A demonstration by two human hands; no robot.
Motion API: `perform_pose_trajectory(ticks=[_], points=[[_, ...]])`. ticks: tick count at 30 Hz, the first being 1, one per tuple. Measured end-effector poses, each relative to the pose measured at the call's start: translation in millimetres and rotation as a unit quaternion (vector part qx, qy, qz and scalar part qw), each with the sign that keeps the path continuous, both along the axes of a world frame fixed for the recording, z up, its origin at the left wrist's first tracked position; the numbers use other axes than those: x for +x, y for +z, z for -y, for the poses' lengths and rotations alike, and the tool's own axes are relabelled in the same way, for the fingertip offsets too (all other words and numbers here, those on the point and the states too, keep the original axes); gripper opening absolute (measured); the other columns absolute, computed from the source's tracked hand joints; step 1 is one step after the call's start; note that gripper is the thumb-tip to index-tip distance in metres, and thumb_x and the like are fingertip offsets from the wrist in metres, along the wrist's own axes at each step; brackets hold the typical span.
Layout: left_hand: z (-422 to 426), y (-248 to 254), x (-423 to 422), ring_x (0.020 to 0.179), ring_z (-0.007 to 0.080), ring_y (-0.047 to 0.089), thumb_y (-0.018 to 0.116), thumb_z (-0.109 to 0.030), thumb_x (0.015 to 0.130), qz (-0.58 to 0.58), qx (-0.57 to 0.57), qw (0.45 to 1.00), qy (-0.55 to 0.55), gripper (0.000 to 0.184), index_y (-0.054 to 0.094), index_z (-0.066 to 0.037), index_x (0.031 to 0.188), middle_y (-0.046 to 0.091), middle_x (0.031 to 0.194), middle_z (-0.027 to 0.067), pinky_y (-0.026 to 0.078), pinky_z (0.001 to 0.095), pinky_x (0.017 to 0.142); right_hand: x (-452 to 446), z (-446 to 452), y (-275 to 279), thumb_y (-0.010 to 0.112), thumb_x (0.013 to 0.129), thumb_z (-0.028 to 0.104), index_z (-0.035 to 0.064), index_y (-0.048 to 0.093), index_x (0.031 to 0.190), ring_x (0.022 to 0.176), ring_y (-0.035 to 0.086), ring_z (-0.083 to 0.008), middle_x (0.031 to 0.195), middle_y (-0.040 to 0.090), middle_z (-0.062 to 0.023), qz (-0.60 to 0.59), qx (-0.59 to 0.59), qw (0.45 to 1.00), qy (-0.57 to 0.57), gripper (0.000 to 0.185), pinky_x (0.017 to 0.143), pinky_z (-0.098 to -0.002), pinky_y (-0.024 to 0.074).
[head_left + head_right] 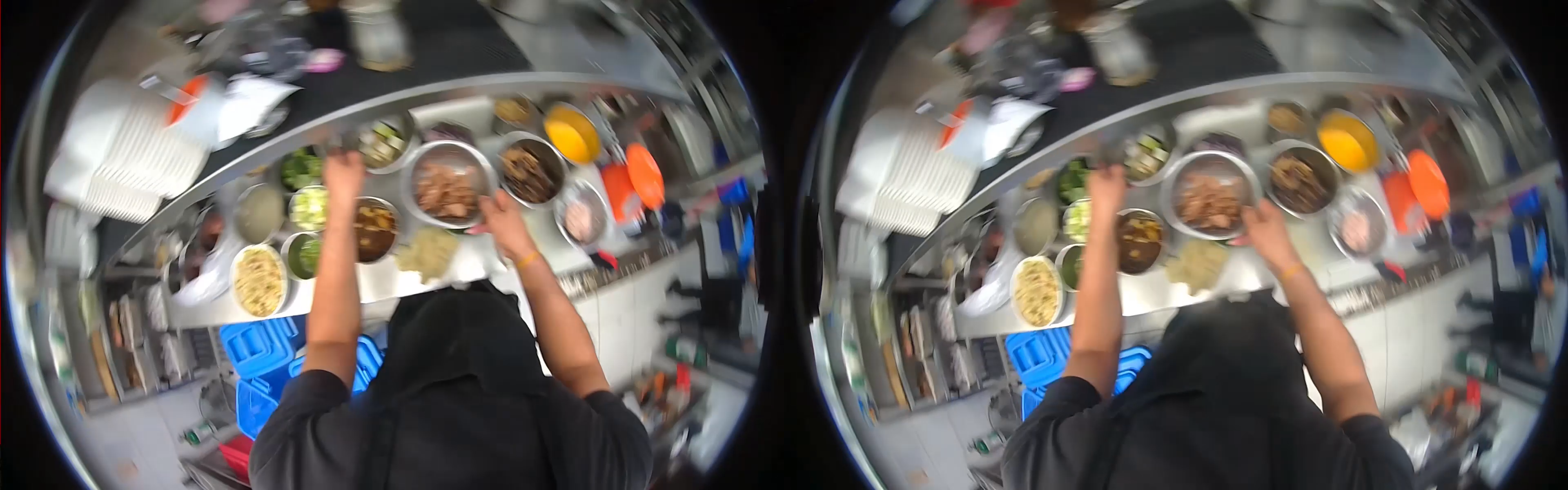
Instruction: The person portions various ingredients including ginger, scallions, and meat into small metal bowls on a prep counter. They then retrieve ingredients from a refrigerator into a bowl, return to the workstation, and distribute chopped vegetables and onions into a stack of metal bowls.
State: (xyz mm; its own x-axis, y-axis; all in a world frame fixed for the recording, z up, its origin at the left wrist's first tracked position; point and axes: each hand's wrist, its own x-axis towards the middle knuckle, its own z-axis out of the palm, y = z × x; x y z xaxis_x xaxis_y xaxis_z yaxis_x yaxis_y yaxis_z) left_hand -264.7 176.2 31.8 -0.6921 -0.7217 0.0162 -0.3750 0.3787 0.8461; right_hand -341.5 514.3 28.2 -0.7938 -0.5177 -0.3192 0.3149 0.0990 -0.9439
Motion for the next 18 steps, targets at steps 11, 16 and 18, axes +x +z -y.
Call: perform_pose_trajectory(ticks=[11,16,18], points=[[-46.3,48.4,176.8,0.061,0.0174,0.065,0.060,-0.019,0.094,-0.028,0.046,0.992,0.113,0.024,0.063,0.004,0.097,0.066,0.076,0.0128,0.052,0.0344,0.056,-242.9,125.6,-64.4,0.054,0.103,0.025,0.0052,0.059,0.119,0.070,0.066,-0.0156,0.094,0.066,-0.0060,-0.033,0.009,0.999,-0.024,0.026,0.057,-0.0334,0.0601],[-81.1,29.4,220.9,0.062,0.0123,0.060,0.057,-0.016,0.098,-0.064,0.155,0.970,0.173,0.015,0.061,-0.001,0.100,0.065,0.080,0.0047,0.051,0.0300,0.057,-318.3,150.7,-109.9,0.058,0.100,0.021,0.0061,0.062,0.119,0.086,0.070,-0.0267,0.104,0.069,-0.0106,-0.072,0.078,0.994,-0.005,0.025,0.061,-0.0433,0.0574],[-86.6,14.1,241.6,0.064,0.0107,0.059,0.055,-0.014,0.099,-0.067,0.185,0.962,0.187,0.013,0.061,-0.003,0.101,0.065,0.082,0.0035,0.051,0.0285,0.058,-321.4,146.7,-98.2,0.060,0.099,0.022,0.0059,0.063,0.118,0.088,0.070,-0.0286,0.105,0.069,-0.0120,-0.134,0.166,0.977,-0.003,0.025,0.064,-0.0438,0.0571]])
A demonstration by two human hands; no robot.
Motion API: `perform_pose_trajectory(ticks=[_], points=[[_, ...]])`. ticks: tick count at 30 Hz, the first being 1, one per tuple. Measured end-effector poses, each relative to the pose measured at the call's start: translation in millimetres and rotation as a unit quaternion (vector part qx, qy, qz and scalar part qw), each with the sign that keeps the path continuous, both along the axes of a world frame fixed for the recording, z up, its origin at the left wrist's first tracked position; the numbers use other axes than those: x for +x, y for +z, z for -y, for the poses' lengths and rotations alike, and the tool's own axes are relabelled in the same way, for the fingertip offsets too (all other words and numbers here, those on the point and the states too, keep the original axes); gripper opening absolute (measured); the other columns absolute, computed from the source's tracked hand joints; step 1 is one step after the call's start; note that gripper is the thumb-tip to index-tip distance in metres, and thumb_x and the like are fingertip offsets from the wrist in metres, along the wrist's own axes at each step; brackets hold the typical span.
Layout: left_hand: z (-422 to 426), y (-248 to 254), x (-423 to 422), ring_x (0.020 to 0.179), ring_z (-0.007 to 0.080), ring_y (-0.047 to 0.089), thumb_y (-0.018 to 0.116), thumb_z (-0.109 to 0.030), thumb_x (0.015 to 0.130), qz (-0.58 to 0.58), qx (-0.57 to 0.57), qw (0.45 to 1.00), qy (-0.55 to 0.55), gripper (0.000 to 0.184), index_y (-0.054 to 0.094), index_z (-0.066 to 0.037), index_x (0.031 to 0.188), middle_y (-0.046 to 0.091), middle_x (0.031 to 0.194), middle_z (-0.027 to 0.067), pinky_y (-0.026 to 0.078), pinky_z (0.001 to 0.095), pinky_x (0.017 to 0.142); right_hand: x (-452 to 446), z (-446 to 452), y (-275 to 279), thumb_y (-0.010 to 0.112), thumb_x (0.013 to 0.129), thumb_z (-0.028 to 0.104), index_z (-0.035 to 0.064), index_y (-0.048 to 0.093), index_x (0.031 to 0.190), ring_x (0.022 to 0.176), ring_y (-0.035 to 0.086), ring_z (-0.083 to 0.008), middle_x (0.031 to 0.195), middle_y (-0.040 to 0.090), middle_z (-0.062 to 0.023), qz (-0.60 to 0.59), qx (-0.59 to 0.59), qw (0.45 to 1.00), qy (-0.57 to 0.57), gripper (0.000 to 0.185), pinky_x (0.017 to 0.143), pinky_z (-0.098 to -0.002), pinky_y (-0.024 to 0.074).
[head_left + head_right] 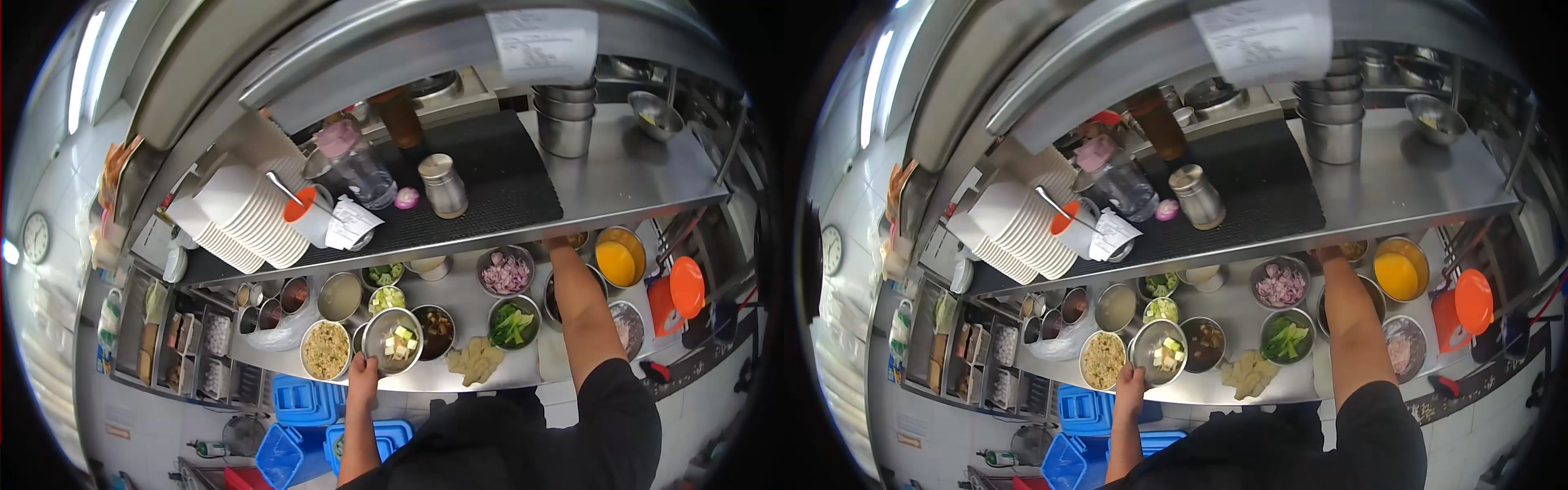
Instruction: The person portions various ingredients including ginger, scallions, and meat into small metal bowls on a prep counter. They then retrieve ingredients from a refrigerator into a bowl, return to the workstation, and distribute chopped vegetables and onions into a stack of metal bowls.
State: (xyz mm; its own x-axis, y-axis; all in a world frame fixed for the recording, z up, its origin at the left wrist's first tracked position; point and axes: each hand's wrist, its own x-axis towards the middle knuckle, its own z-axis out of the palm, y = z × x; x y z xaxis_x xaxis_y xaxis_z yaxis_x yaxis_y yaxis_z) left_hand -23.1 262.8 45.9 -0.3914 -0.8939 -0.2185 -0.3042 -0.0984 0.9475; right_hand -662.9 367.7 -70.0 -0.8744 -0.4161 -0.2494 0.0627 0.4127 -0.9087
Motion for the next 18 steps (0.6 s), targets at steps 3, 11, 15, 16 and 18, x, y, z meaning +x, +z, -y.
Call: perform_pose_trajectory(ticks=[3,11,15,16,18], points=[[-10.5,8.8,-8.9,0.068,0.0092,0.060,0.054,-0.013,0.100,-0.025,0.025,0.999,0.011,0.012,0.061,-0.004,0.104,0.066,0.086,0.0025,0.052,0.0264,0.060,4.7,-4.7,19.0,0.062,0.097,0.023,0.0056,0.064,0.117,0.091,0.069,-0.0313,0.106,0.070,-0.0140,-0.122,0.139,0.983,0.008,0.027,0.069,-0.0445,0.0566],[29.6,15.7,-24.9,0.075,0.0101,0.053,0.060,-0.023,0.102,0.098,-0.061,0.993,-0.009,0.020,0.060,-0.006,0.110,0.060,0.092,0.0010,0.048,0.0260,0.066,144.7,-190.0,202.5,0.067,0.094,0.028,0.0051,0.068,0.111,0.100,0.067,-0.0382,0.111,0.069,-0.0192,-0.270,0.235,0.930,-0.082,0.028,0.081,-0.0475,0.0546],[57.5,8.1,-30.1,0.088,0.0158,0.059,0.058,-0.022,0.101,0.068,-0.143,0.981,-0.113,0.022,0.059,-0.005,0.116,0.061,0.101,0.0065,0.055,0.0351,0.078,216.9,-350.0,139.3,0.070,0.094,0.032,0.0019,0.058,0.126,0.091,0.062,-0.0425,0.102,0.061,-0.0207,-0.406,0.332,0.794,-0.308,0.046,0.084,-0.0487,0.0525],[53.0,10.3,-36.4,0.091,0.0172,0.060,0.057,-0.021,0.101,0.025,-0.112,0.988,-0.106,0.023,0.059,-0.004,0.117,0.061,0.104,0.0076,0.056,0.0374,0.080,232.3,-373.4,120.1,0.069,0.095,0.037,0.0009,0.057,0.127,0.095,0.063,-0.0423,0.108,0.061,-0.0237,-0.350,0.378,0.800,-0.307,0.049,0.086,-0.0487,0.0521],[35.8,38.1,-67.1,0.095,0.0195,0.061,0.057,-0.020,0.100,-0.095,0.046,0.994,-0.010,0.024,0.060,-0.004,0.117,0.062,0.108,0.0087,0.057,0.0409,0.083,245.4,-397.1,84.7,0.065,0.097,0.046,-0.0007,0.056,0.128,0.100,0.065,-0.0420,0.114,0.062,-0.0277,-0.236,0.396,0.828,-0.319,0.057,0.089,-0.0488,0.0516]])
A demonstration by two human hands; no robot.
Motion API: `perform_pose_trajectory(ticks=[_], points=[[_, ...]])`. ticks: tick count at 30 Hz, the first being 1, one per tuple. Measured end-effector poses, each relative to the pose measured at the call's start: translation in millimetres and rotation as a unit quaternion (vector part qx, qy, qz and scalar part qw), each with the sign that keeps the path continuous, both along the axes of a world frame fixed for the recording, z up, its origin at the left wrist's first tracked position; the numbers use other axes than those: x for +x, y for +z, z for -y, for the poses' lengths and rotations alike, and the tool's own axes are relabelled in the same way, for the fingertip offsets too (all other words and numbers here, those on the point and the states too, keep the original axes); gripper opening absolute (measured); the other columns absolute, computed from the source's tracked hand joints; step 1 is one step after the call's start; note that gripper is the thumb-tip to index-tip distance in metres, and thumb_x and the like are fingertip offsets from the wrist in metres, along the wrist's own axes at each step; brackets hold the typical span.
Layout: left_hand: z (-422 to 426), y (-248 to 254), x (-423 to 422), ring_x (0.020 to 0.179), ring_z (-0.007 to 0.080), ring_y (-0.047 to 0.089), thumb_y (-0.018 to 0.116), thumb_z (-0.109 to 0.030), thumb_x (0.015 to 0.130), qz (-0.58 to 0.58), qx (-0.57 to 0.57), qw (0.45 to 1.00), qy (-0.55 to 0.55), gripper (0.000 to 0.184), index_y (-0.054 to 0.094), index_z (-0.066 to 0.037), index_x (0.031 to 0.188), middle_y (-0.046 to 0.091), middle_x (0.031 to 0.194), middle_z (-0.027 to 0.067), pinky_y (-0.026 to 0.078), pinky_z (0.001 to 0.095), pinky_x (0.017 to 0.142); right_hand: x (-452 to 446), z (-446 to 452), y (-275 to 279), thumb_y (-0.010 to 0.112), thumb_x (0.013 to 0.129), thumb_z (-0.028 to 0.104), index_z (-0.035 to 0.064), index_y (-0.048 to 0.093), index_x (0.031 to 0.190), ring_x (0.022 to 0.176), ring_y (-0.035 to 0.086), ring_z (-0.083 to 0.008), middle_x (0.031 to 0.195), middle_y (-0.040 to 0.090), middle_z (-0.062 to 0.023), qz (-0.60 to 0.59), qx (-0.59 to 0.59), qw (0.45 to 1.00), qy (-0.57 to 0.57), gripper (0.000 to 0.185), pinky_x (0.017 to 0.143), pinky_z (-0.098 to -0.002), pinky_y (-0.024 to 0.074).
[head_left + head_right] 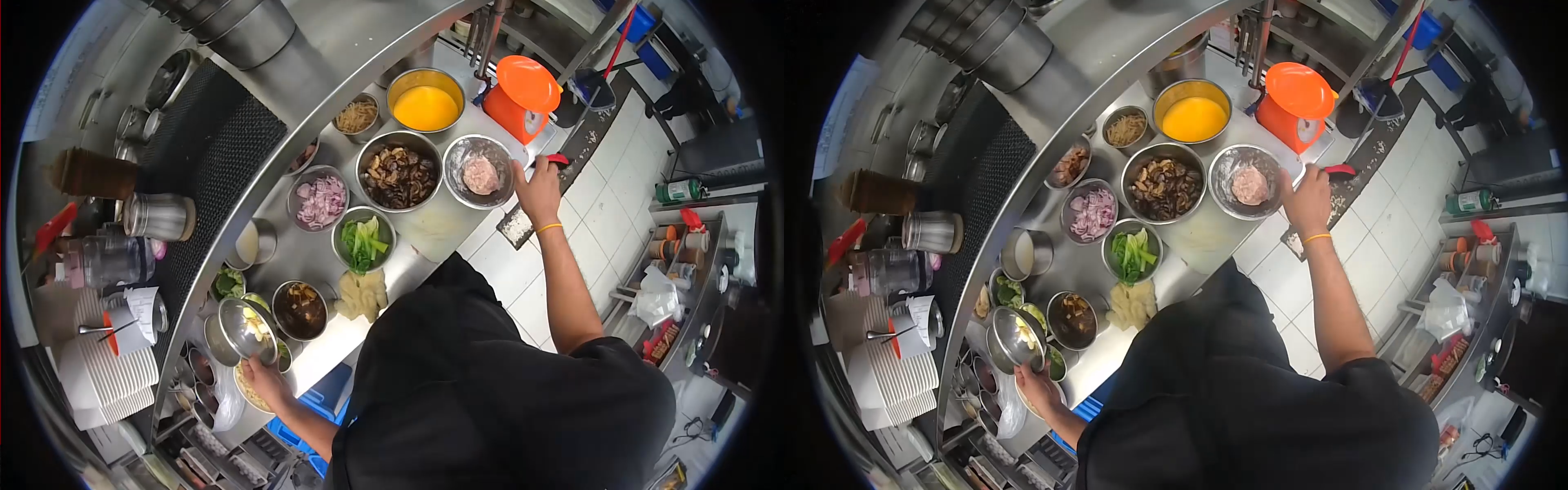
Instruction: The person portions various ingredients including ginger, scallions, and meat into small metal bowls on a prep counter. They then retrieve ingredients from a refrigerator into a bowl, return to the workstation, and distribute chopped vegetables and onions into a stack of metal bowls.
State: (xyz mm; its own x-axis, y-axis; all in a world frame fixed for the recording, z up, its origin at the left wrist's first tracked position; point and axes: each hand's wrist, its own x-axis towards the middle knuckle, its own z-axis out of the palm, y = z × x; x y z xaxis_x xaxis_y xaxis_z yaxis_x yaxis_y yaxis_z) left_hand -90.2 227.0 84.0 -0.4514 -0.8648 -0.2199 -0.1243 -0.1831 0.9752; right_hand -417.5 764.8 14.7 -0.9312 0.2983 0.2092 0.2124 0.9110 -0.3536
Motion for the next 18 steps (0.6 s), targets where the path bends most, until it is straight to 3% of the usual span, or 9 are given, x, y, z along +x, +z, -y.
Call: perform_pose_trajectory(ticks=[3,5,7,9,10,11,12,15,18], points=[[-1.1,7.2,-5.6,0.094,0.0201,0.059,0.061,-0.010,0.095,0.009,0.030,0.999,0.035,0.013,0.062,-0.002,0.105,0.059,0.099,0.0070,0.058,0.0358,0.078,-3.0,-18.5,-50.7,0.056,0.099,0.058,-0.0021,0.054,0.134,0.096,0.070,-0.0350,0.110,0.069,-0.0262,0.142,-0.193,0.971,-0.020,0.070,0.085,-0.0446,0.0540],[13.3,-4.6,12.0,0.083,0.0176,0.056,0.059,-0.013,0.097,0.139,-0.137,0.979,-0.051,0.010,0.064,-0.005,0.101,0.059,0.095,0.0039,0.057,0.0327,0.077,-3.2,-22.7,-89.1,0.059,0.101,0.042,0.0023,0.066,0.115,0.063,0.056,-0.0097,0.077,0.063,-0.0020,0.129,-0.393,0.910,0.035,0.042,0.052,-0.0290,0.0462],[20.1,-7.4,25.5,0.080,0.0147,0.055,0.058,-0.015,0.098,0.118,-0.049,0.992,-0.016,0.012,0.065,-0.006,0.102,0.059,0.093,0.0019,0.055,0.0299,0.076,3.9,-16.9,-70.9,0.056,0.097,0.024,0.0035,0.069,0.104,0.064,0.056,-0.0096,0.078,0.064,-0.0009,0.177,-0.425,0.887,0.034,0.025,0.052,-0.0292,0.0441],[8.5,12.5,30.3,0.086,0.0102,0.061,0.055,-0.020,0.101,0.200,-0.064,0.978,0.006,0.023,0.064,-0.004,0.114,0.066,0.098,0.0021,0.053,0.0294,0.071,2.5,-46.6,-104.2,0.057,0.096,0.019,0.0038,0.069,0.101,0.064,0.050,-0.0079,0.079,0.062,0.0006,0.075,-0.341,0.932,0.095,0.020,0.053,-0.0273,0.0392],[10.8,4.5,42.1,0.084,0.0098,0.061,0.055,-0.020,0.101,0.140,-0.030,0.989,0.024,0.023,0.065,-0.003,0.114,0.067,0.097,0.0023,0.053,0.0285,0.070,5.9,-66.9,-92.0,0.055,0.095,0.018,-0.0029,0.066,0.108,0.072,0.049,-0.0082,0.087,0.061,-0.0001,0.127,-0.407,0.894,0.134,0.026,0.061,-0.0287,0.0427],[12.0,-8.9,56.0,0.082,0.0094,0.061,0.055,-0.019,0.102,0.070,-0.003,0.997,0.037,0.023,0.065,-0.002,0.114,0.067,0.097,0.0024,0.052,0.0275,0.068,5.3,-72.1,-83.3,0.056,0.097,0.020,0.0062,0.065,0.097,0.061,0.049,-0.0077,0.077,0.061,0.0010,0.090,-0.398,0.905,0.117,0.016,0.049,-0.0284,0.0385],[12.3,-3.8,70.1,0.080,0.0091,0.061,0.056,-0.019,0.102,0.089,-0.006,0.995,0.034,0.022,0.064,-0.002,0.114,0.067,0.096,0.0019,0.052,0.0270,0.068,16.1,-55.8,-26.9,0.054,0.098,0.020,-0.0021,0.063,0.108,0.067,0.051,-0.0080,0.086,0.062,-0.0010,0.135,-0.350,0.919,0.123,0.027,0.054,-0.0276,0.0404],[17.1,-23.8,126.9,0.074,0.0082,0.057,0.056,-0.018,0.101,0.115,-0.005,0.993,0.018,0.021,0.064,-0.001,0.108,0.065,0.084,0.0008,0.049,0.0280,0.063,17.2,6.2,70.9,0.054,0.100,0.021,-0.0016,0.062,0.116,0.062,0.054,-0.0079,0.087,0.066,-0.0045,0.152,-0.288,0.930,0.170,0.029,0.048,-0.0253,0.0419],[16.0,-25.1,163.8,0.078,0.0088,0.057,0.056,-0.017,0.102,0.168,-0.007,0.986,0.008,0.019,0.064,-0.001,0.110,0.065,0.092,0.0008,0.049,0.0276,0.070,3.3,119.2,117.1,0.053,0.098,0.018,0.0018,0.062,0.112,0.062,0.054,-0.0079,0.087,0.064,-0.0033,0.215,-0.254,0.896,0.294,0.023,0.046,-0.0239,0.0399]])
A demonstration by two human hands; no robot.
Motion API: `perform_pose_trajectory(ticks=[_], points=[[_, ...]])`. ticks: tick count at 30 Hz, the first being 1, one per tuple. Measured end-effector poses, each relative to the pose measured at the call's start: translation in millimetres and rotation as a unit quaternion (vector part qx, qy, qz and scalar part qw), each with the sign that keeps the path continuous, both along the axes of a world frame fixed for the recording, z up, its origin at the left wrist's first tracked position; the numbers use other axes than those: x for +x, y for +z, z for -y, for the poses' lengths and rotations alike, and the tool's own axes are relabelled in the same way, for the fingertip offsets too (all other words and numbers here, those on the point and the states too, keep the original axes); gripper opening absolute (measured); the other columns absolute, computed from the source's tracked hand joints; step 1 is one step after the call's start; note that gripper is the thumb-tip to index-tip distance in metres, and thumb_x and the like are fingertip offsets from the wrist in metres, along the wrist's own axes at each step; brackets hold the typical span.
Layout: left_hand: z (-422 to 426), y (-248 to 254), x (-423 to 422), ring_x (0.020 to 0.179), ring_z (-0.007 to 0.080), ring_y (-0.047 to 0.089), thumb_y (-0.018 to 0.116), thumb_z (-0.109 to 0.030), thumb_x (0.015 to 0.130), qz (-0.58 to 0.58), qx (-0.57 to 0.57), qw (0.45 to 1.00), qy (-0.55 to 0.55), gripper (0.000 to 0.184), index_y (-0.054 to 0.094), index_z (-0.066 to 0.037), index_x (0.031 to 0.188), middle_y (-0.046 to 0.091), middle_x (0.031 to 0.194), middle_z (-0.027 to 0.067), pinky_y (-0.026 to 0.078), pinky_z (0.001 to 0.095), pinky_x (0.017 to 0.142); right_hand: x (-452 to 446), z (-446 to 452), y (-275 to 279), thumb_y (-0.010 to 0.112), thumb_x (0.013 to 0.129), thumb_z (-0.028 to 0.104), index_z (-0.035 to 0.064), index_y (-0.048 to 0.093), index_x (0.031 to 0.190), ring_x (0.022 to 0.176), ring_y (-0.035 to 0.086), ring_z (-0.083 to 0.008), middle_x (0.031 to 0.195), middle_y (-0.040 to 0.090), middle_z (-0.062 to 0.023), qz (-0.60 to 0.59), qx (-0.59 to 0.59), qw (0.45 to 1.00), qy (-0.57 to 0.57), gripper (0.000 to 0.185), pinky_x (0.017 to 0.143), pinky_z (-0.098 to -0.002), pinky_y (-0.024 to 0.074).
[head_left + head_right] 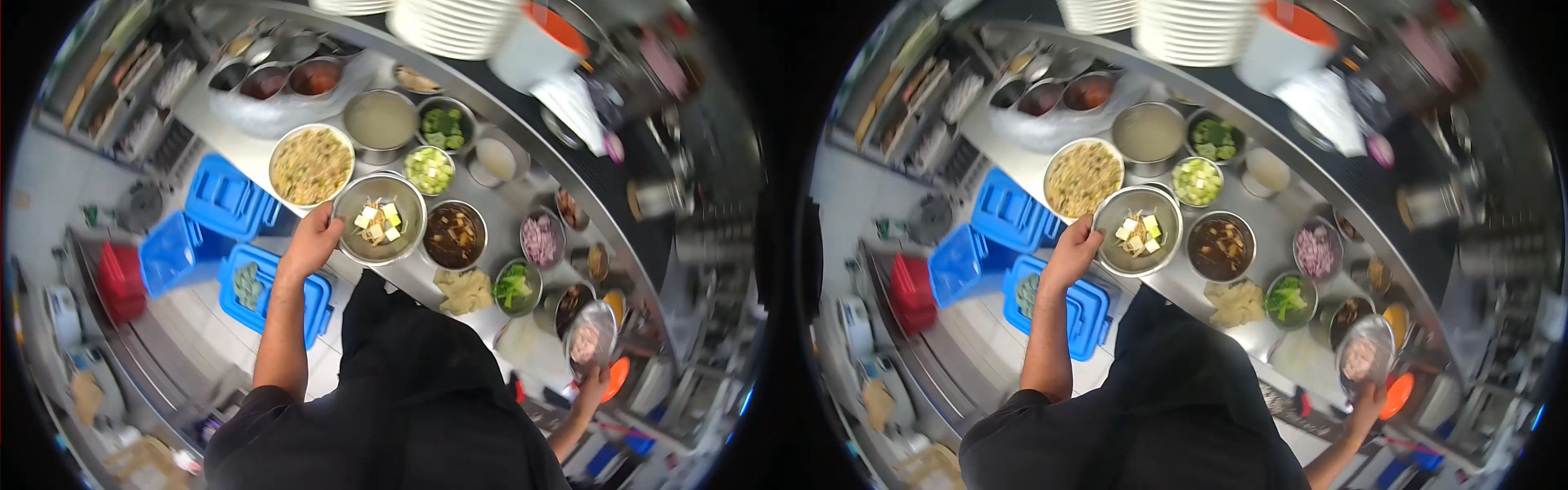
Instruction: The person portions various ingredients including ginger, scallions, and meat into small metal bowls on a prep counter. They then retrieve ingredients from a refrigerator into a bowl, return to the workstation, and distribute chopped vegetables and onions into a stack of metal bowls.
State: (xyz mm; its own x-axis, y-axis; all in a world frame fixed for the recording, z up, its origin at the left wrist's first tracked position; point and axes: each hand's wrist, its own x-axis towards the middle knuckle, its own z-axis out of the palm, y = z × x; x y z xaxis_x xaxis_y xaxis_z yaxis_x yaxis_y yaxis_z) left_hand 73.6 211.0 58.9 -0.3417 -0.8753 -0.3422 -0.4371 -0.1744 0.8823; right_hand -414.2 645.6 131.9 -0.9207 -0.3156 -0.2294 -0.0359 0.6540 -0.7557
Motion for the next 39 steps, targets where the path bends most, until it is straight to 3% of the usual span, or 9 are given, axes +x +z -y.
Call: perform_pose_trajectory(ticks=[2,6,11,13,18,30,32,33,39], points=[[-1.6,-15.0,14.5,0.080,0.0101,0.056,0.055,-0.016,0.101,-0.055,-0.034,0.998,0.024,0.020,0.063,0.001,0.109,0.064,0.090,0.0018,0.048,0.0295,0.072,-9.0,100.7,-12.2,0.053,0.097,0.019,0.0058,0.064,0.106,0.061,0.053,-0.0095,0.082,0.060,-0.0009,-0.099,0.001,0.978,0.181,0.020,0.046,-0.0275,0.0421],[-9.7,-23.0,51.6,0.084,0.0106,0.056,0.056,-0.015,0.100,-0.024,-0.022,0.997,0.065,0.022,0.063,0.003,0.109,0.063,0.089,0.0042,0.048,0.0314,0.075,29.4,357.9,-51.7,0.059,0.098,0.021,0.0097,0.064,0.102,0.055,0.047,-0.0081,0.080,0.057,0.0025,0.071,-0.108,0.982,0.137,0.013,0.045,-0.0268,0.0401],[-39.3,-46.5,107.0,0.074,0.0131,0.053,0.057,-0.016,0.098,-0.063,-0.017,0.981,0.183,0.021,0.064,0.003,0.104,0.059,0.079,0.0070,0.047,0.0333,0.068,2.7,663.4,-125.2,0.058,0.100,0.019,0.0067,0.063,0.080,0.048,0.054,-0.0130,0.066,0.061,-0.0066,0.190,-0.157,0.881,0.404,0.025,0.041,-0.0296,0.0428],[-53.7,-56.2,131.2,0.076,0.0124,0.054,0.057,-0.015,0.099,-0.050,0.029,0.975,0.216,0.020,0.064,0.003,0.105,0.060,0.082,0.0065,0.047,0.0320,0.069,-56.6,797.6,-192.2,0.058,0.100,0.020,0.0040,0.065,0.086,0.050,0.057,-0.0136,0.070,0.066,-0.0091,0.167,-0.139,0.905,0.366,0.022,0.041,-0.0292,0.0446],[-87.2,-78.3,163.9,0.084,0.0104,0.055,0.056,-0.011,0.100,-0.042,0.066,0.942,0.325,0.017,0.064,0.002,0.108,0.064,0.091,0.0037,0.048,0.0289,0.076,18.5,929.1,-190.7,0.060,0.099,0.016,0.0033,0.067,0.093,0.052,0.060,-0.0149,0.078,0.071,-0.0116,0.118,-0.123,0.948,0.268,0.016,0.044,-0.0296,0.0496],[-86.2,-87.7,162.0,0.099,0.0104,0.059,0.053,-0.010,0.104,-0.092,0.116,0.920,0.363,0.024,0.061,0.003,0.122,0.069,0.109,0.0050,0.048,0.0280,0.090,78.7,999.0,-223.2,0.063,0.095,0.015,0.0033,0.071,0.084,0.052,0.059,-0.0153,0.076,0.070,-0.0070,0.045,-0.005,0.926,0.375,0.018,0.045,-0.0268,0.0460],[-77.7,-79.6,157.6,0.101,0.0111,0.059,0.053,-0.010,0.104,-0.092,0.110,0.925,0.351,0.025,0.061,0.003,0.125,0.069,0.111,0.0054,0.047,0.0286,0.092,94.5,969.0,-185.9,0.064,0.096,0.022,0.0032,0.074,0.089,0.050,0.059,-0.0165,0.075,0.070,-0.0065,-0.246,0.191,0.839,0.445,0.022,0.048,-0.0305,0.0475],[-73.2,-76.9,156.7,0.102,0.0115,0.059,0.053,-0.010,0.104,-0.093,0.101,0.929,0.342,0.026,0.061,0.003,0.126,0.069,0.112,0.0057,0.047,0.0288,0.093,96.1,953.6,-174.3,0.065,0.097,0.026,0.0031,0.074,0.094,0.052,0.061,-0.0177,0.077,0.071,-0.0077,-0.252,0.152,0.855,0.427,0.025,0.049,-0.0333,0.0487],[-54.6,-74.3,147.7,0.109,0.0150,0.058,0.052,-0.013,0.104,-0.099,0.045,0.951,0.289,0.033,0.060,0.002,0.132,0.065,0.124,0.0086,0.043,0.0301,0.100,20.1,734.3,-193.5,0.068,0.098,0.036,0.0043,0.070,0.121,0.104,0.061,-0.0196,0.118,0.069,-0.0098,-0.213,-0.032,0.861,0.460,0.039,0.092,-0.0355,0.0468]])
